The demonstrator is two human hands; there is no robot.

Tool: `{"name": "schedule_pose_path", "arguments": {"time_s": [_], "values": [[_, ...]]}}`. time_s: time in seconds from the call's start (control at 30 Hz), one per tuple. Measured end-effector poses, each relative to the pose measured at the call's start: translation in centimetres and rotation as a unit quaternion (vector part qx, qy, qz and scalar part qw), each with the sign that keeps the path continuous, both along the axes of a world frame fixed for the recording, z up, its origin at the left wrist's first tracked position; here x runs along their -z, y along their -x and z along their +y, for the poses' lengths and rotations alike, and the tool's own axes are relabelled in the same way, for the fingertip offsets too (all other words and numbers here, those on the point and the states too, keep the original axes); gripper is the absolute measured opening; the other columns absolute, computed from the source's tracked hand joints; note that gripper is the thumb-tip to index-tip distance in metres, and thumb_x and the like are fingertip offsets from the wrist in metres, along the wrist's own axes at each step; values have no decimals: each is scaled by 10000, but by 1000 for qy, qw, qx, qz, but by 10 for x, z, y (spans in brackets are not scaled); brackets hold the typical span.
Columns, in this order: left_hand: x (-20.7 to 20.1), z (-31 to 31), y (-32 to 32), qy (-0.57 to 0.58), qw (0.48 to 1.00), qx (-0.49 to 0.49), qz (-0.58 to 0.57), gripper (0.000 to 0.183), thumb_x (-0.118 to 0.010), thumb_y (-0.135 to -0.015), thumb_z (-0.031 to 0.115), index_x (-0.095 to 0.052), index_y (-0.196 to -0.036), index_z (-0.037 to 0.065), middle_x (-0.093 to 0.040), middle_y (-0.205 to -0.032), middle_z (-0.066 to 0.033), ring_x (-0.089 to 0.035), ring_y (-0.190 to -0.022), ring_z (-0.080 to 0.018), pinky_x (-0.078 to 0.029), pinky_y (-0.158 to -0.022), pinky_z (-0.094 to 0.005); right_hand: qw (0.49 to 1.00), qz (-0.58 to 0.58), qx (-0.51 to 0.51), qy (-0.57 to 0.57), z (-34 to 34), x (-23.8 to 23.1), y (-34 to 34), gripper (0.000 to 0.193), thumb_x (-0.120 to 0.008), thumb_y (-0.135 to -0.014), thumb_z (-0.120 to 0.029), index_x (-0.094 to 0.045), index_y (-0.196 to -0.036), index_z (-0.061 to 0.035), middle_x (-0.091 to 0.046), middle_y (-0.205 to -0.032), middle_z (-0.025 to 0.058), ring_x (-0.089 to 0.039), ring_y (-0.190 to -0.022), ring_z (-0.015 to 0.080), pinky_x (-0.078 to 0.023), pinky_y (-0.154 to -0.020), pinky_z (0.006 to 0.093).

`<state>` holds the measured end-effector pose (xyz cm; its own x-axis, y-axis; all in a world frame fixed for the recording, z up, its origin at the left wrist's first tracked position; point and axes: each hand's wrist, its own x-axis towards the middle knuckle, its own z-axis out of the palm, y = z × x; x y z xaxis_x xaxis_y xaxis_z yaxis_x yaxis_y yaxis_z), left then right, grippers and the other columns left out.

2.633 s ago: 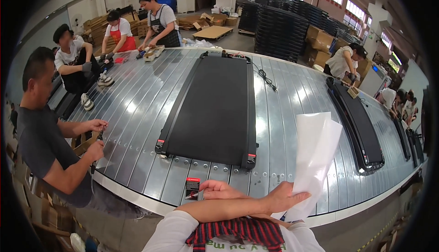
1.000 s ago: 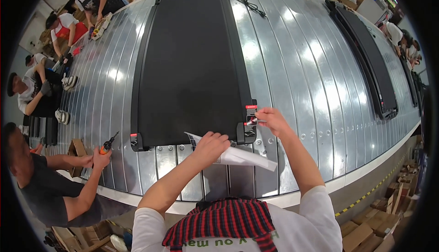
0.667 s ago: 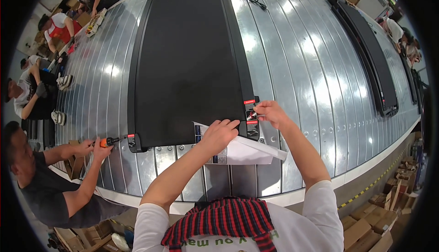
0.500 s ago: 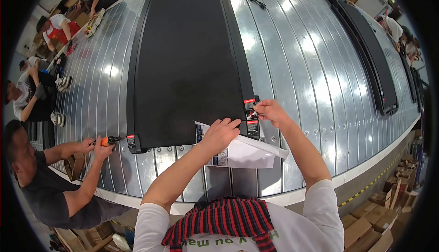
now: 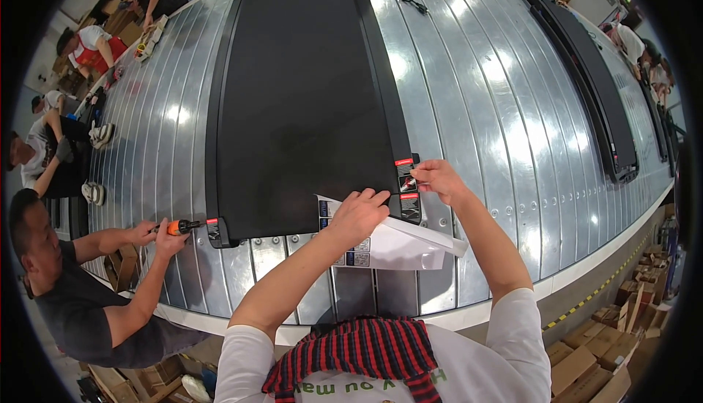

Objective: Applying product labels and QR code stickers to treadmills on an assembly line.

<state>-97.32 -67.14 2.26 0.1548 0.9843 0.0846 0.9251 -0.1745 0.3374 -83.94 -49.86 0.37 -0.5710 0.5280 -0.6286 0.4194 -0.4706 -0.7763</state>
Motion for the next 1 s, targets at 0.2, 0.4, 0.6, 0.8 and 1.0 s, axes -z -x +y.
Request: {"name": "schedule_pose_path", "arguments": {"time_s": [0.2, 0.4, 0.6, 0.8, 1.0], "values": [[-2, 1, 1, 21, 1000, 13, 4, 81, -530, -678, 81, -595, -725, 76, -486, -1163, -70, -486, -941, -189, -386, -750, -316, 1000, -2, 11, -8, 0, 7, -1, 98, -603, -783, -111, -572, -765, -20, -567, -709, 38, -497, -626, 86, -397, -532, 210], [-7, 5, 3, 28, 999, 34, 23, 68, -541, -661, 66, -588, -710, 78, -485, -1148, -63, -488, -922, -187, -385, -744, -316, 1000, 12, 24, -6, -1, 8, -1, 91, -610, -773, -96, -573, -747, -18, -565, -693, 37, -494, -612, 91, -394, -525, 216], [-8, 14, 2, 63, 995, 59, 43, 90, -556, -641, 51, -591, -722, 71, -476, -1150, -56, -488, -915, -182, -393, -744, -320, 999, 7, 32, -8, -1, 8, -1, 86, -616, -763, -87, -570, -733, -21, -562, -678, 39, -487, -580, 84, -389, -506, 207], [-8, 22, 0, 89, 992, 74, 49, 108, -562, -638, 46, -596, -739, 62, -480, -1135, -52, -482, -922, -187, -405, -762, -339, 999, 6, 30, -25, -2, 10, -1, 85, -617, -758, -84, -565, -722, -26, -559, -668, 32, -488, -574, 83, -391, -505, 207], [-7, 23, 0, 75, 993, 75, 56, 108, -560, -646, 51, -601, -746, 54, -486, -1116, -42, -480, -916, -190, -413, -754, -344, 998, 16, 36, -54, -5, 13, 0, 83, -617, -753, -83, -566, -716, -29, -547, -644, 28, -484, -550, 88, -399, -505, 221]]}}
